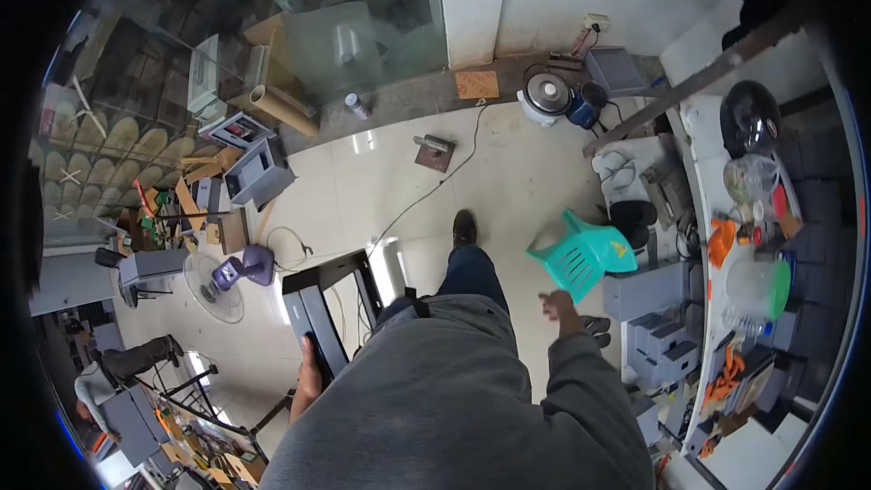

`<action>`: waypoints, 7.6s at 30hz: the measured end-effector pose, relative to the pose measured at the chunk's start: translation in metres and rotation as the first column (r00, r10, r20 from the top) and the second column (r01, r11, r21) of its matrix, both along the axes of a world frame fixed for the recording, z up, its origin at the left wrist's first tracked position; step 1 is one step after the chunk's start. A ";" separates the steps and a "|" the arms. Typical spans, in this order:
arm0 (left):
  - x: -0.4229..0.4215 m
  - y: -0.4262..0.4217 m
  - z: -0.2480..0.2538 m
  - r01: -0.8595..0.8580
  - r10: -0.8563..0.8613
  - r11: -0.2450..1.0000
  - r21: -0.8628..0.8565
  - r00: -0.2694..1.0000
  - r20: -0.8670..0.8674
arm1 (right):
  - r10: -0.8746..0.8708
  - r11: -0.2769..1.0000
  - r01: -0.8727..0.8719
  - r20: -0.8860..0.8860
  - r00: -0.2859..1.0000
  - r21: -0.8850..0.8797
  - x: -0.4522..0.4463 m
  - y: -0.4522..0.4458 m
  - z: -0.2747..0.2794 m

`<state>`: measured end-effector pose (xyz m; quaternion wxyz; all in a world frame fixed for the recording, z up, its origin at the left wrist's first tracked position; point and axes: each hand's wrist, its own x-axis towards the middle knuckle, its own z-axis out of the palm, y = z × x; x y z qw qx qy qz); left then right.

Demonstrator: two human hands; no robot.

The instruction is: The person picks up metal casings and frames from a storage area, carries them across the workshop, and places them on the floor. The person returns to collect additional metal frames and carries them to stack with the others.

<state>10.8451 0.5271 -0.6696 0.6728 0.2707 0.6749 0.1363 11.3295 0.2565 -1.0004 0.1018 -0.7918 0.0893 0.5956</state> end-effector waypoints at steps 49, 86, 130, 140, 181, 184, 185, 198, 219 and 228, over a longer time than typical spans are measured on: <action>0.089 0.351 -0.032 -0.068 0.073 0.986 -0.151 0.997 0.027 | -0.147 0.966 0.094 0.216 0.965 0.239 0.129 0.431 0.129; 0.206 0.498 -0.042 0.524 -0.527 0.823 -0.219 0.848 0.048 | -0.133 0.936 0.097 0.085 0.987 0.338 0.097 0.501 0.104; -0.016 0.569 -0.086 0.274 -0.288 0.951 -0.142 0.953 -0.094 | 0.285 0.343 -0.786 0.740 0.609 0.514 -0.067 0.984 0.228; -0.055 0.557 -0.080 -0.169 0.169 0.978 -0.124 0.986 -0.015 | 0.426 0.051 -0.783 0.696 0.578 0.620 -0.197 1.055 0.117; -0.088 0.529 -0.154 -0.233 0.232 0.952 -0.200 0.972 -0.029 | 0.117 0.687 -0.720 0.964 0.240 0.096 0.118 0.891 -0.040; -0.108 0.532 -0.158 -0.181 0.181 0.964 -0.196 0.983 -0.019 | 0.244 0.729 -0.679 0.894 0.377 0.088 0.138 0.899 -0.066; -0.110 0.534 -0.159 -0.171 0.168 0.971 -0.170 0.985 -0.031 | 0.229 0.744 -0.664 0.901 0.369 0.083 0.146 0.903 -0.079; -0.121 0.553 -0.191 -0.129 0.138 0.979 -0.155 0.989 0.047 | 0.298 0.762 -0.646 0.912 0.283 -0.048 0.148 0.952 -0.058; -0.104 0.582 -0.167 0.003 -0.086 0.969 -0.248 0.942 -0.325 | 0.792 0.356 -0.918 0.465 0.395 0.173 -0.143 1.073 -0.279; -0.031 0.622 -0.173 0.295 -0.365 0.917 -0.270 0.893 -0.264 | 0.617 0.467 -0.858 0.616 0.489 0.214 -0.102 1.034 -0.280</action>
